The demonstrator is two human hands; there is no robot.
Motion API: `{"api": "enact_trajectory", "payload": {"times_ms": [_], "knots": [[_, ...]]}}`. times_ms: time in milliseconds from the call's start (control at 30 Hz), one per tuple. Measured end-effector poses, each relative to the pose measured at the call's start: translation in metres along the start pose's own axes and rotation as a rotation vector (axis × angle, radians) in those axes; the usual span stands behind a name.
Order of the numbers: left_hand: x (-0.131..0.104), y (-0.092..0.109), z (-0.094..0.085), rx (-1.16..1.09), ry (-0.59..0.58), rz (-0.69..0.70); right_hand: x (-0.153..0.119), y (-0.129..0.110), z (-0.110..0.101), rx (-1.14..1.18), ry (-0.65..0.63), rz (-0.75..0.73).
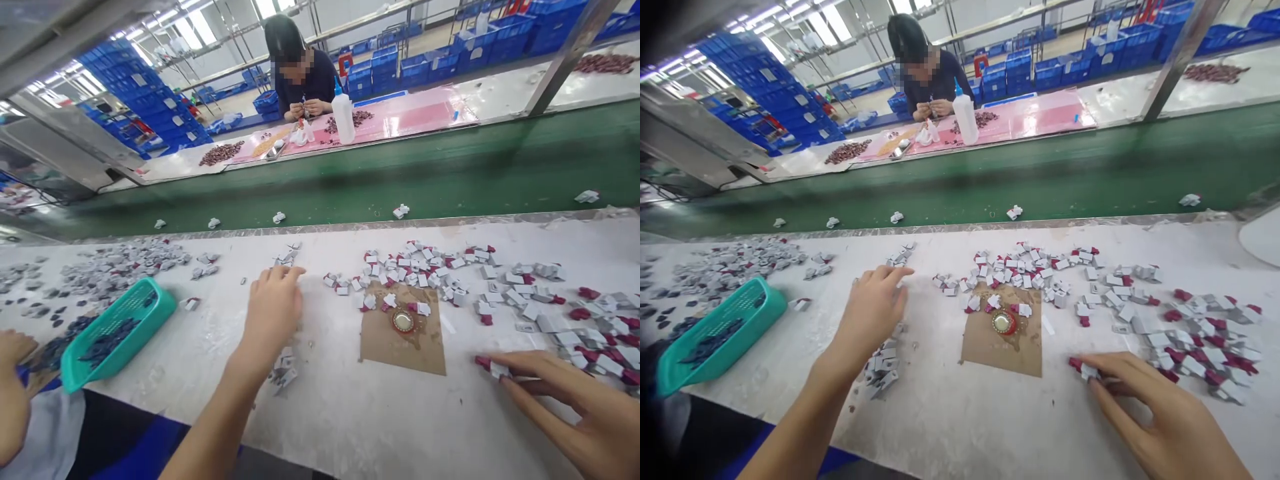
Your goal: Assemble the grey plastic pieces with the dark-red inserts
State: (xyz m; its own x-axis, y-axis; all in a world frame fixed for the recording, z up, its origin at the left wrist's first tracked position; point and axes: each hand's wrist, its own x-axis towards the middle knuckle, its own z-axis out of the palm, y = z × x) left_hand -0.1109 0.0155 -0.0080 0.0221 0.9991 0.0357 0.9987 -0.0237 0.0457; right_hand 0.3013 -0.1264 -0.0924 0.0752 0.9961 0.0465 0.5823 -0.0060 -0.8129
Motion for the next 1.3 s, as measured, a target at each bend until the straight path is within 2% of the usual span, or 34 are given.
{"api": "enact_trajectory", "payload": {"times_ms": [100, 200, 267, 333, 433, 533, 633, 800, 1000, 1133, 1300], "knots": [[0.002, -0.025, 0.012, 0.093, 0.012, -0.021, 0.013, -0.023, 0.003, 0.172, -0.032, 0.076], [0.008, -0.030, 0.016, 0.070, 0.038, -0.024, 0.035, -0.056, 0.008, 0.370, -0.069, 0.148], [0.008, -0.028, 0.015, 0.000, 0.088, -0.020, 0.048, -0.074, 0.011, 0.472, -0.150, 0.189], [0.003, -0.021, 0.014, -0.166, 0.109, -0.004, 0.059, -0.086, 0.015, 0.534, -0.252, 0.223], [-0.014, -0.004, 0.016, -0.459, 0.012, 0.013, 0.067, -0.094, 0.023, 0.547, -0.271, 0.225], [-0.032, 0.017, 0.022, -0.603, -0.097, 0.063, 0.069, -0.096, 0.031, 0.450, -0.208, 0.138], [-0.044, 0.031, 0.031, -0.669, -0.127, 0.099, 0.067, -0.096, 0.037, 0.294, -0.166, -0.014], [-0.051, 0.033, 0.037, -0.699, -0.141, 0.089, 0.067, -0.095, 0.042, 0.090, -0.119, -0.231], [-0.053, 0.038, 0.028, -0.756, -0.198, 0.093, 0.070, -0.101, 0.042, 0.002, -0.162, -0.317], [-0.056, 0.055, 0.018, -0.981, -0.234, 0.004, 0.069, -0.107, 0.036, 0.128, -0.135, -0.206], [-0.057, 0.085, 0.010, -1.381, -0.325, -0.063, 0.068, -0.105, 0.031, 0.554, -0.138, 0.082]]}}
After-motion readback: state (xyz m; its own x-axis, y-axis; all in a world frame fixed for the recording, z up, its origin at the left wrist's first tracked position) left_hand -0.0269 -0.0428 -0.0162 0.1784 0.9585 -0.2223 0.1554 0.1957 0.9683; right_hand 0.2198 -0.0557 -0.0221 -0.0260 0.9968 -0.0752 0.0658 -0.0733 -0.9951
